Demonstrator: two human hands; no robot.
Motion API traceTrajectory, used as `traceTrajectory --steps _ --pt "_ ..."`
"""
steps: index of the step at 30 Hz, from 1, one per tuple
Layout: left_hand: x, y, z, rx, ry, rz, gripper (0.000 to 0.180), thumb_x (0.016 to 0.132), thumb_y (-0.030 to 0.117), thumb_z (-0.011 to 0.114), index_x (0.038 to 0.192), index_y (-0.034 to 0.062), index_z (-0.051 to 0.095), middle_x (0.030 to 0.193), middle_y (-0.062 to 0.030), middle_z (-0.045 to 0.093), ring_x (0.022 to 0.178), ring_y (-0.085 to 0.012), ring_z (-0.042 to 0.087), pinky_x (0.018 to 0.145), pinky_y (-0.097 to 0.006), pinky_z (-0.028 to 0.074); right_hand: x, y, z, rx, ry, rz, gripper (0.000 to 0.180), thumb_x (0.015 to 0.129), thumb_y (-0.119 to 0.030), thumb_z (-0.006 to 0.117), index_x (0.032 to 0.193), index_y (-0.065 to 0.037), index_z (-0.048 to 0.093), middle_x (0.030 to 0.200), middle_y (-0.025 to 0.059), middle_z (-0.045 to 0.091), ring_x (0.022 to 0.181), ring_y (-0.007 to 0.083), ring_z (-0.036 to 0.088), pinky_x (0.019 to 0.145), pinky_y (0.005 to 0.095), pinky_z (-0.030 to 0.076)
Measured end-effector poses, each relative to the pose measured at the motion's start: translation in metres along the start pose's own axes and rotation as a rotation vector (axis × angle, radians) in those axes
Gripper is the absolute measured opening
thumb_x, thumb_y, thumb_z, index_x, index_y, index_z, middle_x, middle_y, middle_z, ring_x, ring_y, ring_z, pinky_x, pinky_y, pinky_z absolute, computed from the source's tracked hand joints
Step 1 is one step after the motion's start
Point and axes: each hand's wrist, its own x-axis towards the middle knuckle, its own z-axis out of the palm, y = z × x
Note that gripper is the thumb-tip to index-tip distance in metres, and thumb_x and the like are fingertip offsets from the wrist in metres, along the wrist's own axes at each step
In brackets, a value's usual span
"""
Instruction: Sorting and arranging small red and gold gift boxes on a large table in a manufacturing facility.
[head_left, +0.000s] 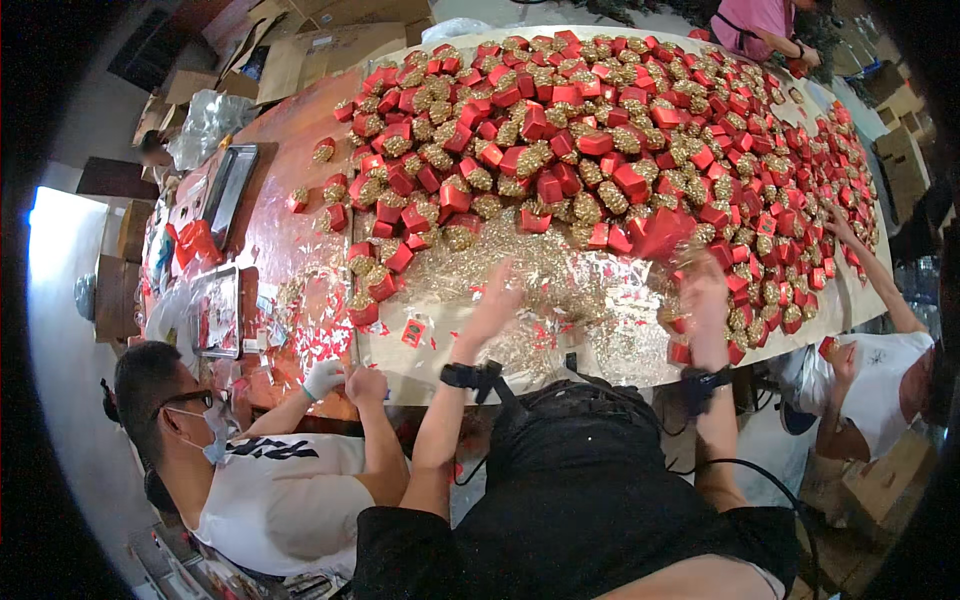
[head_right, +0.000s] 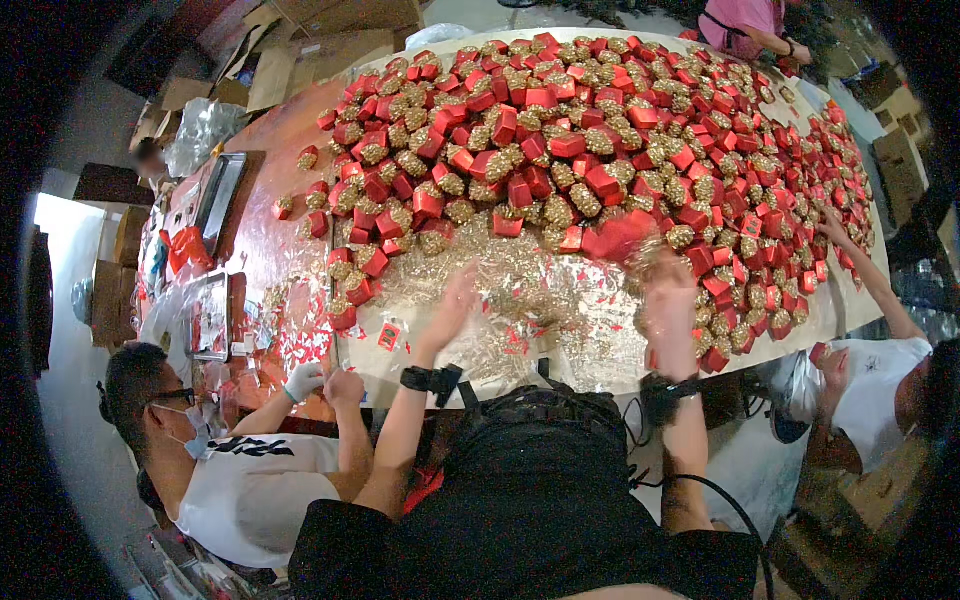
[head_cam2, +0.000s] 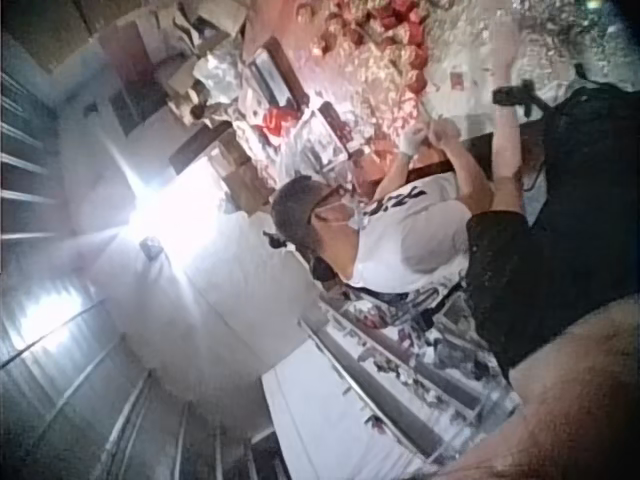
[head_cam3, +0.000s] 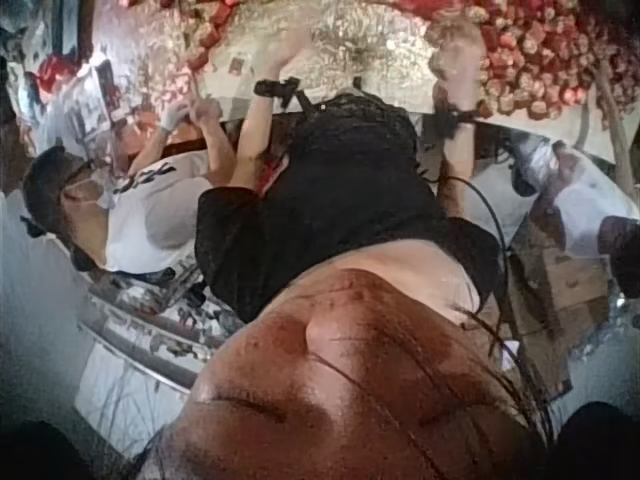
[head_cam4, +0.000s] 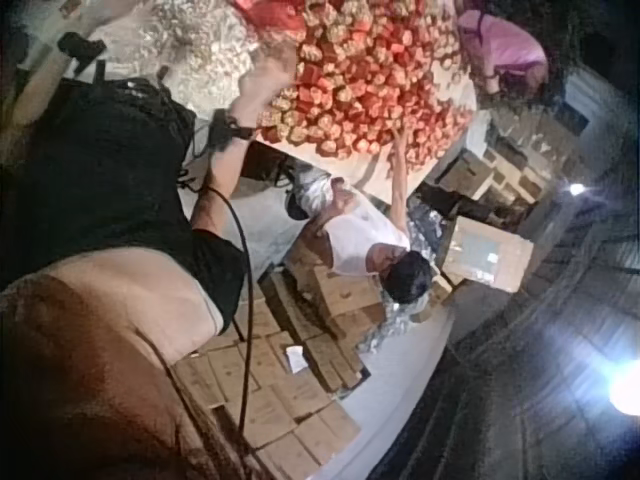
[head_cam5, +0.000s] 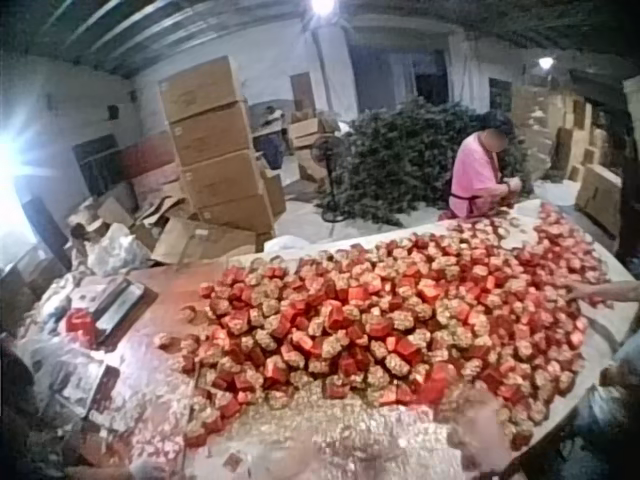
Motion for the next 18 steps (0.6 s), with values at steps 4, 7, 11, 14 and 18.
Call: traceTrajectory --steps 4,7,11,14,18 --pt "-0.027 -0.082 -0.058 0.996 0.249 -0.878 0.072 0.072 0.045 0.059 0.123 -0.0006 0.037 0.117 -0.0292 0.041 0.118 -0.0359 0.033 0.093 -0.043 0.032 0.008 -0.020 -0.019 0.948 0.047 0.191 0.039 0.089 -0.017 0.045 0.122 0.003 0.037 0.120 0.0133 0.045 0.101 0.0179 0.049 0.082 0.0262 0.045" --pt "-0.067 -0.133 -0.050 1.174 0.584 -0.895 0.068 0.069 0.043 0.064 0.117 0.0006 0.041 0.110 -0.0260 0.048 0.107 -0.0387 0.043 0.087 -0.046 0.037 -0.008 0.005 0.005 0.843 0.151 0.437 0.035 0.088 -0.021 0.047 0.114 0.001 0.045 0.093 0.0083 0.056 0.084 0.0151 0.054 0.071 0.0264 0.045" --pt "-0.067 -0.134 -0.056 0.768 0.277 -0.793 0.060 0.067 0.038 0.066 0.111 0.0026 0.045 0.105 -0.0198 0.054 0.101 -0.0346 0.049 0.085 -0.049 0.037 -0.016 0.056 0.011 0.031 -0.249 0.481 0.025 0.086 -0.016 0.049 0.106 -0.002 0.052 0.085 0.0048 0.056 0.074 0.0121 0.054 0.063 0.0248 0.044" --pt "-0.048 -0.106 -0.027 0.155 0.132 -0.691 0.036 0.068 0.026 0.067 0.087 -0.0032 0.056 0.078 -0.0166 0.060 0.077 -0.0245 0.059 0.069 -0.036 0.047 -0.012 0.092 0.026 -0.498 -0.515 0.292 0.028 0.083 -0.017 0.054 0.108 -0.003 0.052 0.093 0.0067 0.057 0.079 0.0165 0.057 0.067 0.0287 0.048" --pt "-0.006 -0.003 0.007 0.138 -0.524 -0.315 0.020 0.075 0.010 0.058 0.094 0.0025 0.058 0.071 -0.0142 0.059 0.069 -0.0238 0.058 0.064 -0.036 0.045 -0.022 0.076 0.073 -1.032 -0.550 -0.678 0.033 0.079 -0.015 0.058 0.109 -0.005 0.050 0.097 0.0104 0.057 0.077 0.0231 0.059 0.067 0.0320 0.049"
